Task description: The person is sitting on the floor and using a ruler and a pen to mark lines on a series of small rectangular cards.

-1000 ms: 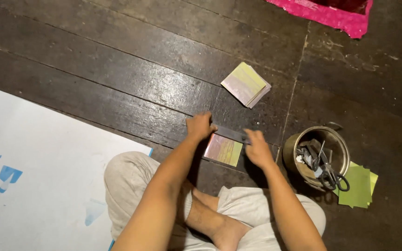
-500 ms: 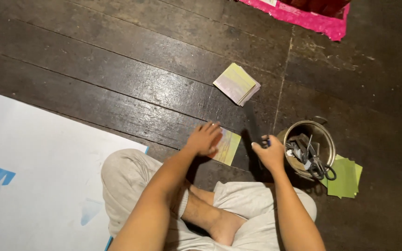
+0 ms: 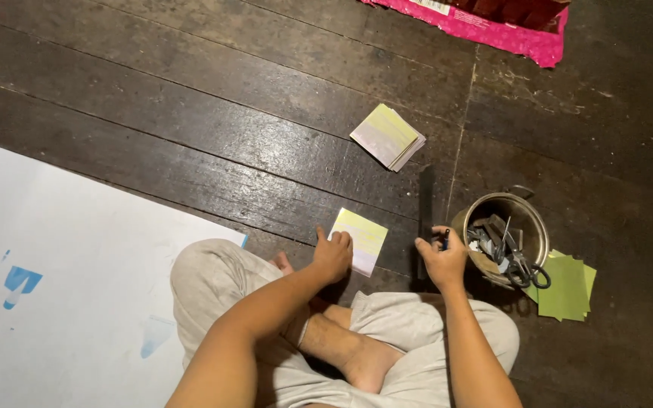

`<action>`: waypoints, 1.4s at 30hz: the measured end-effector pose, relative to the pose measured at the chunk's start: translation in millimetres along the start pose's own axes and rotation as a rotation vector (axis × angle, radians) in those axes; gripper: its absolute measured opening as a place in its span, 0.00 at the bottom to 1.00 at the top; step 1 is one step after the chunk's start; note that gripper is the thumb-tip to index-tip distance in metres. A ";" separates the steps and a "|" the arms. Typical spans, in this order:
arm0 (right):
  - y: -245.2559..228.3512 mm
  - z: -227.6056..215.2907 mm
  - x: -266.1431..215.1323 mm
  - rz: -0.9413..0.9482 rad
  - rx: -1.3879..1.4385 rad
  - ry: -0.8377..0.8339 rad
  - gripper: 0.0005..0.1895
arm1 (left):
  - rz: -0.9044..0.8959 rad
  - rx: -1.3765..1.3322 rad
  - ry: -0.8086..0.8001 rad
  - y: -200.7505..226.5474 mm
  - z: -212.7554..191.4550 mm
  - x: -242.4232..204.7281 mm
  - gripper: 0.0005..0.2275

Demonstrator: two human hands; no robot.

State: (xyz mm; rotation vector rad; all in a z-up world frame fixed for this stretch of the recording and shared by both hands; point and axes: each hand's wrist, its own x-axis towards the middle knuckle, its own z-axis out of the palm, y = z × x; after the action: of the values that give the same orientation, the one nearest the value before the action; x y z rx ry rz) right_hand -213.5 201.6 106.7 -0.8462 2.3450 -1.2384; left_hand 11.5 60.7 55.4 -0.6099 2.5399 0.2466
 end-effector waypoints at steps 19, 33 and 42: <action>10.0 31.1 26.6 0.017 -0.109 -0.097 0.23 | -0.184 -0.248 0.017 0.0 -36.4 4.1 0.38; 8.3 75.2 54.5 -0.279 -0.796 -0.560 0.24 | -0.482 -0.650 0.283 -17.0 -17.6 17.5 0.38; 8.7 101.1 65.7 -0.313 -0.775 -0.582 0.19 | -0.484 -0.671 0.273 -18.9 -38.0 9.1 0.38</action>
State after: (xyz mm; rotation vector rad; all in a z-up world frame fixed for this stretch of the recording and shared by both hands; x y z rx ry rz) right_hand -210.0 99.9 41.3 -1.5945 2.2016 -0.0500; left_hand -3.4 29.7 82.0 -1.5723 2.4270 0.8999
